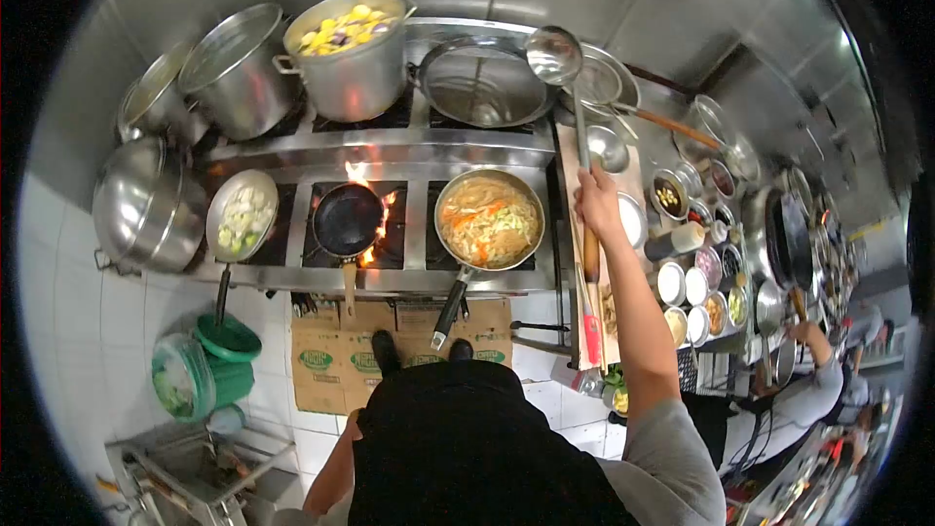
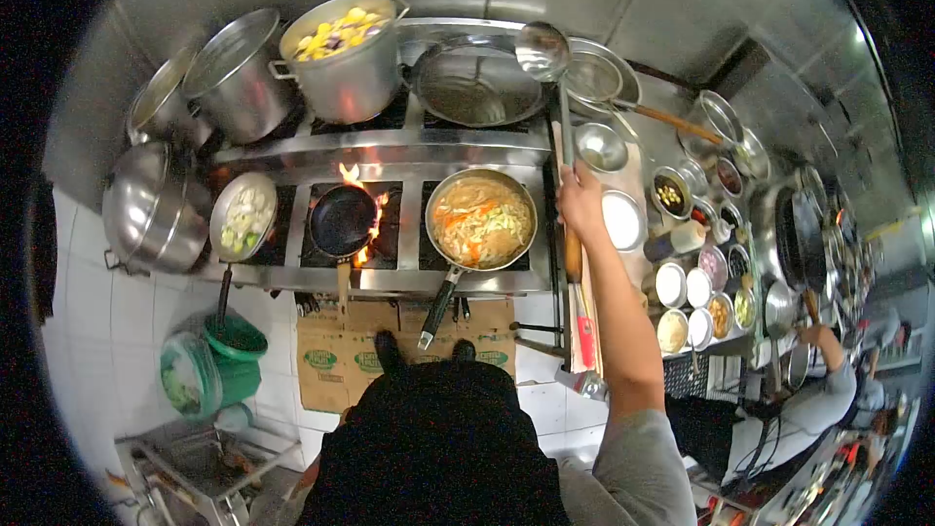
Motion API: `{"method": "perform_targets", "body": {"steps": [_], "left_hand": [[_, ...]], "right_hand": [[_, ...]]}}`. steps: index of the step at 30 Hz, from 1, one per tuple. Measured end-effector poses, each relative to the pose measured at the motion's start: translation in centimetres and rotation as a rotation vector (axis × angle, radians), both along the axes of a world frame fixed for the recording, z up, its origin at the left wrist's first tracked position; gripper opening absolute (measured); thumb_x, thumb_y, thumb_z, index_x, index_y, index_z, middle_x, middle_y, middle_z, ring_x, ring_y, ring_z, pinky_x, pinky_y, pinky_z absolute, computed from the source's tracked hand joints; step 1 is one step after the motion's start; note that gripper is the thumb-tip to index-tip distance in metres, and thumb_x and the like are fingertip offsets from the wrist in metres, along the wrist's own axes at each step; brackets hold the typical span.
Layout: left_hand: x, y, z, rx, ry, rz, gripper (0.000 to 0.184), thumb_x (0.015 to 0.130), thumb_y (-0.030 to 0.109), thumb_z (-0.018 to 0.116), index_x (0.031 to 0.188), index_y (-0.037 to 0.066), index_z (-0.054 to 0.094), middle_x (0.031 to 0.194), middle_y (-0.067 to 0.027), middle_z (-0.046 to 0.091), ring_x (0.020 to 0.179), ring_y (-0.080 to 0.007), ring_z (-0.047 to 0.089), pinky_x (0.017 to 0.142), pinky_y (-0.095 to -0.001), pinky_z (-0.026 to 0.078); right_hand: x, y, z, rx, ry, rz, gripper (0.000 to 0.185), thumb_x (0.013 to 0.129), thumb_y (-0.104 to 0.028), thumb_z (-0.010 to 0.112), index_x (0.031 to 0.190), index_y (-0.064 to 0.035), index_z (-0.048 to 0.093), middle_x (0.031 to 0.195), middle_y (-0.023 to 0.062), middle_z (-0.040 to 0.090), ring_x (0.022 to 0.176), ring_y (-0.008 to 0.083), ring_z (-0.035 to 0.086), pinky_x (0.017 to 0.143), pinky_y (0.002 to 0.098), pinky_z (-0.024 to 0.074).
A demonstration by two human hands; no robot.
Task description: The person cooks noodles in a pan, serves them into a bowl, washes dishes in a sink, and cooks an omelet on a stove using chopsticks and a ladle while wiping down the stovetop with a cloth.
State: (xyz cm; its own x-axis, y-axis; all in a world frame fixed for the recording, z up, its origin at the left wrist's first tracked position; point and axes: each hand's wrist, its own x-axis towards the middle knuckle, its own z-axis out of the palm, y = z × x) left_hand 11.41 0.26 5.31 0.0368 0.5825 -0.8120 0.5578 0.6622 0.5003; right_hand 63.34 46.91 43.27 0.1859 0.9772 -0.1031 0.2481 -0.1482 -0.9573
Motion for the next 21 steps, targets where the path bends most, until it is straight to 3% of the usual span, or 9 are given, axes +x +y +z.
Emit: {"method": "perform_targets", "body": {"steps": [1, 3, 12, 18, 21], "left_hand": [[0.4, -1.4, 0.0, -0.023, 0.005, 0.035, 0.031, 0.085, 0.018, 0.071, 0.107, -0.004, 0.065, 0.092, -0.0128, 0.067, 0.085, -0.029, 0.064, 0.077, -0.0409, 0.052], [1.1, -4.1, 0.1, -0.061, 0.009, 0.107, 0.033, 0.085, 0.018, 0.071, 0.108, -0.004, 0.065, 0.094, -0.0134, 0.067, 0.086, -0.0295, 0.063, 0.078, -0.0411, 0.051], [3.0, -9.5, 0.3, -0.134, -0.004, 0.285, 0.039, 0.084, 0.021, 0.072, 0.112, -0.004, 0.064, 0.101, -0.0159, 0.065, 0.093, -0.0319, 0.062, 0.082, -0.0419, 0.051], [1.3, -8.4, -0.2, -0.113, -0.01, 0.284, 0.043, 0.083, 0.024, 0.072, 0.115, -0.004, 0.063, 0.107, -0.0176, 0.064, 0.097, -0.0334, 0.062, 0.086, -0.0425, 0.05], [-0.2, -7.0, -0.5, -0.095, -0.005, 0.26, 0.045, 0.083, 0.025, 0.072, 0.117, -0.004, 0.062, 0.109, -0.0185, 0.063, 0.1, -0.0342, 0.061, 0.087, -0.0428, 0.05]], "right_hand": [[-0.3, 2.3, -1.6, -0.046, 0.015, 0.031, 0.024, 0.103, -0.024, 0.051, 0.114, -0.0038, 0.058, 0.063, 0.0035, 0.051, 0.043, 0.0129, 0.047, 0.036, 0.0302, 0.0425], [-2.1, 4.7, -2.5, -0.073, 0.023, 0.067, 0.021, 0.102, -0.024, 0.05, 0.098, -0.0042, 0.054, 0.062, 0.0035, 0.05, 0.044, 0.0129, 0.048, 0.037, 0.0289, 0.0416], [-4.8, 7.8, -6.8, -0.184, -0.08, 0.087, 0.024, 0.102, -0.024, 0.051, 0.102, -0.001, 0.057, 0.064, 0.0044, 0.052, 0.047, 0.0139, 0.049, 0.038, 0.03, 0.0432], [-5.8, 7.0, -6.9, -0.24, 0.186, 0.087, 0.02, 0.102, -0.025, 0.051, 0.102, -0.0047, 0.056, 0.066, 0.0024, 0.051, 0.046, 0.0119, 0.045, 0.041, 0.0284, 0.0407], [-5.8, 7.9, -7.1, -0.372, 0.497, 0.039, 0.018, 0.102, -0.024, 0.05, 0.105, -0.0067, 0.054, 0.065, -0.001, 0.046, 0.045, 0.009, 0.041, 0.04, 0.0262, 0.0367]]}}
